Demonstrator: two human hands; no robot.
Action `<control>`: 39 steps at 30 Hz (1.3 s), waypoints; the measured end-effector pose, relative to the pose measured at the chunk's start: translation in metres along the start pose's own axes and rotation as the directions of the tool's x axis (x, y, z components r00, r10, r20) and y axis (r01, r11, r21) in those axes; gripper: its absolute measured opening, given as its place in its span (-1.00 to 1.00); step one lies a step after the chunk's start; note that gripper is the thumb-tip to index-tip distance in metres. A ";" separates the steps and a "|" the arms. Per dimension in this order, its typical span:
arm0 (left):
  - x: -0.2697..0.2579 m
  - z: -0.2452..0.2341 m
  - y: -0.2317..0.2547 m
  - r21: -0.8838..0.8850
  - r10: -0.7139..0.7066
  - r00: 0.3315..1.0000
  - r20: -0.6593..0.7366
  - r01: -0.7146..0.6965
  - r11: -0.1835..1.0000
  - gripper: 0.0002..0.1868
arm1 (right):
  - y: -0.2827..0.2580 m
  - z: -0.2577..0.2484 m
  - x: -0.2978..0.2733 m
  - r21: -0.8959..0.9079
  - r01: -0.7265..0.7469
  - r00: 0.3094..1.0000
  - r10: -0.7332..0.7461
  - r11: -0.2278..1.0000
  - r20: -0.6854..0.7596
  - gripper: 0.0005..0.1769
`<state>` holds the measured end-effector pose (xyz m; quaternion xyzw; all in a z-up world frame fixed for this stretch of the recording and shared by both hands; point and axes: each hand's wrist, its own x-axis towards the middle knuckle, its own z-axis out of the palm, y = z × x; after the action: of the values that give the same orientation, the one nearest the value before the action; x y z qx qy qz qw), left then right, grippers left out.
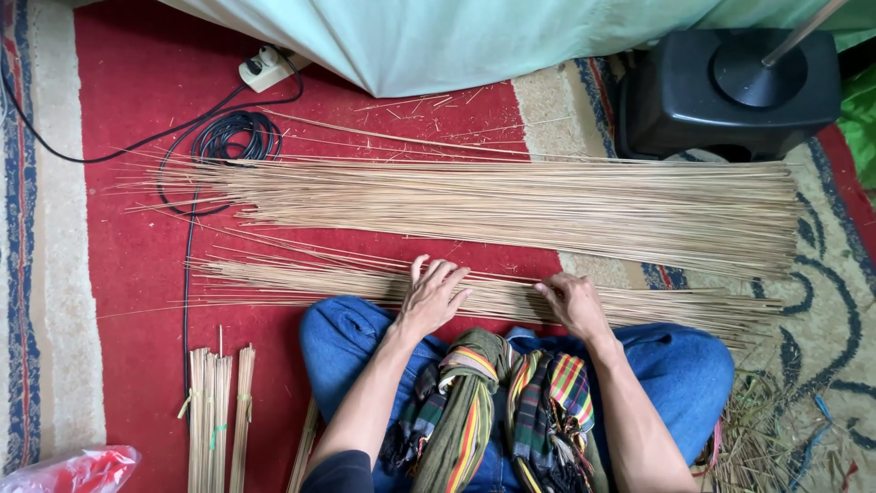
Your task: The person sorts thin wooden sticks into organized bundles while sitting on the floor.
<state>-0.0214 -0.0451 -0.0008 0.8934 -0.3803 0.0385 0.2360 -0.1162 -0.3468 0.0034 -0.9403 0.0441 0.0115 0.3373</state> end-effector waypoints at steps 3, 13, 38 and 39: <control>0.000 -0.001 0.005 -0.054 0.022 0.999 0.032 -0.020 0.998 -0.75 | 0.005 0.017 0.001 0.007 0.032 0.999 -0.032 0.999 0.033 -0.77; 0.001 0.007 -0.016 -0.201 -0.129 0.987 0.101 0.147 0.968 -0.87 | 0.014 0.002 0.001 0.106 -0.086 0.992 0.076 0.991 0.099 -0.80; 0.041 0.054 -0.023 0.096 -0.227 0.961 0.157 0.214 0.972 -0.41 | 0.015 0.015 0.042 -0.247 -0.135 0.938 0.044 0.959 -0.343 -0.66; 0.045 0.057 -0.021 0.119 -0.221 0.964 0.147 0.204 0.972 -0.39 | 0.014 0.015 0.042 -0.270 -0.157 0.935 0.056 0.950 -0.349 -0.67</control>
<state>0.0191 -0.0879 -0.0483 0.9403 -0.2974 -0.0388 0.1612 -0.0752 -0.3517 -0.0189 -0.9640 0.1504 -0.1248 0.1802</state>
